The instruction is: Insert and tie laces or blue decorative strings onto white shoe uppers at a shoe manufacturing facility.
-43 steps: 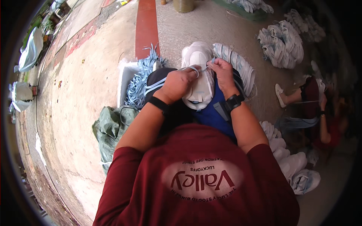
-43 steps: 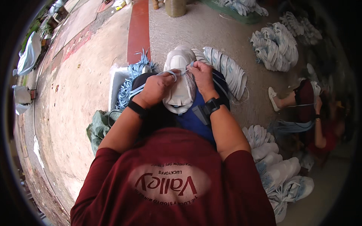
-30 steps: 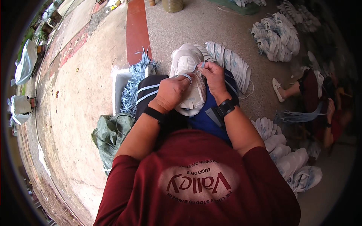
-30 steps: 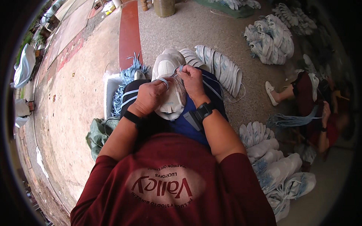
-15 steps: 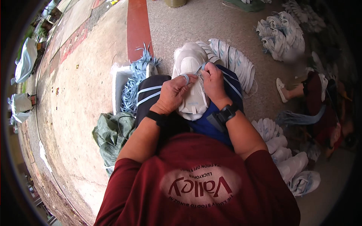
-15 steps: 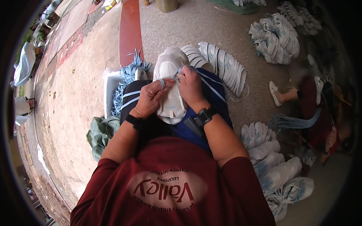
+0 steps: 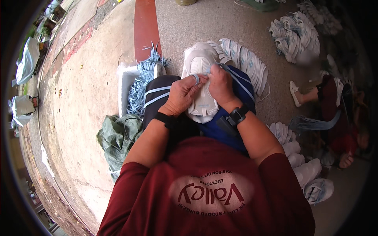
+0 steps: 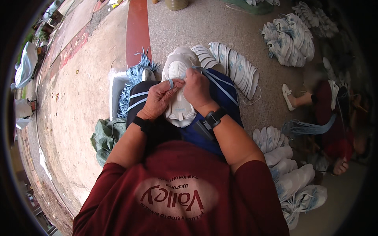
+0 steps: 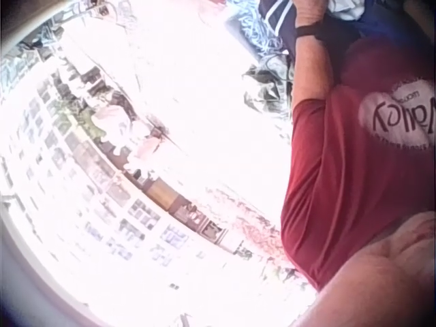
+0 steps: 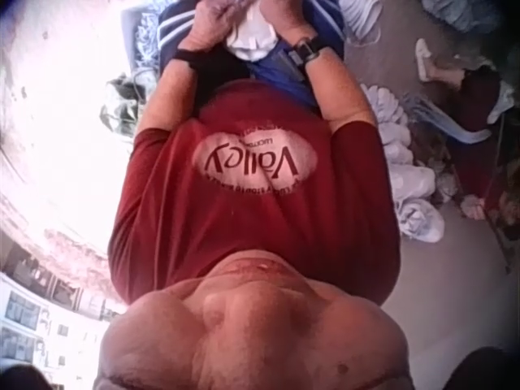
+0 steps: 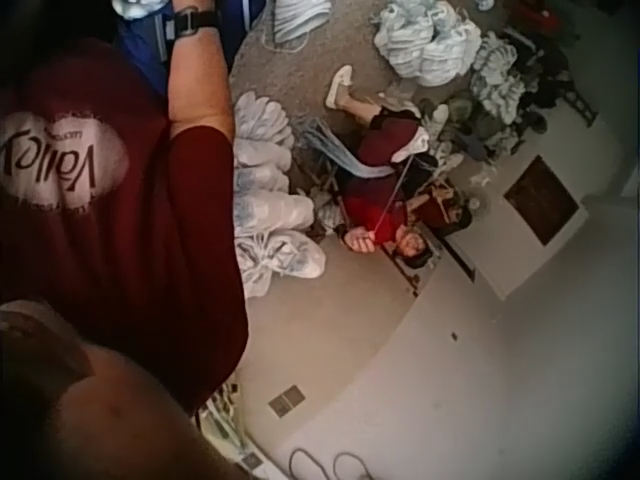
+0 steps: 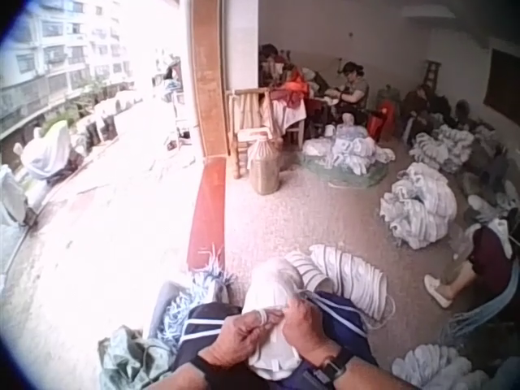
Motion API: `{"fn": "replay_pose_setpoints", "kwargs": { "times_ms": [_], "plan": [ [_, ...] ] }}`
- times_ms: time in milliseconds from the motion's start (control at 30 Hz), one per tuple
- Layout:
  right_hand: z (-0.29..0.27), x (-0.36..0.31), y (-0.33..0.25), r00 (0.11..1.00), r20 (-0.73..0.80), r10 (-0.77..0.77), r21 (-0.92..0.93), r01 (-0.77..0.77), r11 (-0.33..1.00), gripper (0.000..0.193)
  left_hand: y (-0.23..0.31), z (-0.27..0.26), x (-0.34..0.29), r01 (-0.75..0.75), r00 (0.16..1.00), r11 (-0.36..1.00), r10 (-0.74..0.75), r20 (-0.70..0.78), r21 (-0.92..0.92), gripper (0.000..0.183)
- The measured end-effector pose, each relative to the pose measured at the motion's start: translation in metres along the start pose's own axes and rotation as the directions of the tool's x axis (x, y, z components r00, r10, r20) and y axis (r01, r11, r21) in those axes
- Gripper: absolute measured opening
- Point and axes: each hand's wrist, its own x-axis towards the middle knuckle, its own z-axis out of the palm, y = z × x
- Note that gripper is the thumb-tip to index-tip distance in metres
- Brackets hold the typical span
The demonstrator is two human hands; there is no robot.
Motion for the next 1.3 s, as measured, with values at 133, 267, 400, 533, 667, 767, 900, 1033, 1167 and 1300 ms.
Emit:
{"fn": "replay_pose_setpoints", "kwargs": {
  "times_ms": [133, 267, 400, 533, 667, 767, 900, 1033, 1167, 1300],
  "plan": [
    [0.009, -0.009, 0.010, 0.964, -0.045, 0.263, 0.193, -0.250, 0.949, 0.010, 0.012, -0.001, -0.003, 0.058, 0.998, 0.981, -0.063, 0.019, 0.183, 0.020],
    [0.045, -0.019, 0.022, 0.908, -0.122, 0.400, 0.296, -0.351, 0.888, 0.011, 0.015, 0.001, -0.017, 0.047, 0.998, 0.987, -0.041, -0.045, 0.151, 0.019],
    [0.026, -0.019, 0.004, 0.947, -0.151, 0.283, 0.017, -0.284, 0.959, 0.017, 0.029, 0.016, -0.013, -0.113, 0.992, 0.839, 0.126, 0.012, 0.533, 0.018],
    [0.004, -0.017, -0.016, 0.993, -0.023, 0.114, -0.094, -0.116, 0.989, 0.017, 0.039, 0.024, -0.016, -0.207, 0.951, 0.705, 0.309, -0.031, 0.678, 0.014],
    [-0.011, -0.024, -0.022, 0.986, 0.139, 0.097, -0.077, -0.087, 0.993, 0.016, 0.028, 0.028, -0.011, -0.118, 0.973, 0.702, 0.223, -0.059, 0.702, 0.011],
    [-0.015, -0.021, -0.019, 0.979, 0.196, 0.051, -0.172, -0.017, 0.985, 0.019, 0.023, 0.031, -0.008, -0.164, 0.959, 0.661, 0.281, -0.038, 0.732, 0.010],
    [-0.008, 0.001, -0.012, 0.961, 0.273, -0.036, -0.273, 0.114, 0.955, 0.014, 0.026, 0.029, 0.000, -0.174, 0.969, 0.616, 0.248, 0.020, 0.768, 0.007],
    [0.006, 0.023, 0.001, 0.926, 0.374, 0.053, -0.200, 0.024, 0.979, 0.011, 0.028, 0.008, 0.010, -0.208, 0.975, 0.584, 0.192, 0.115, 0.785, 0.005],
    [-0.021, 0.021, 0.001, 0.882, 0.465, 0.079, -0.111, -0.030, 0.993, 0.013, 0.010, 0.006, 0.004, -0.321, 0.942, 0.585, 0.276, 0.189, 0.745, 0.009],
    [-0.019, 0.000, 0.022, 0.925, 0.370, 0.087, -0.067, -0.067, 0.996, 0.008, 0.026, 0.018, 0.002, -0.285, 0.951, 0.520, 0.255, 0.172, 0.805, 0.008]
  ]
}}
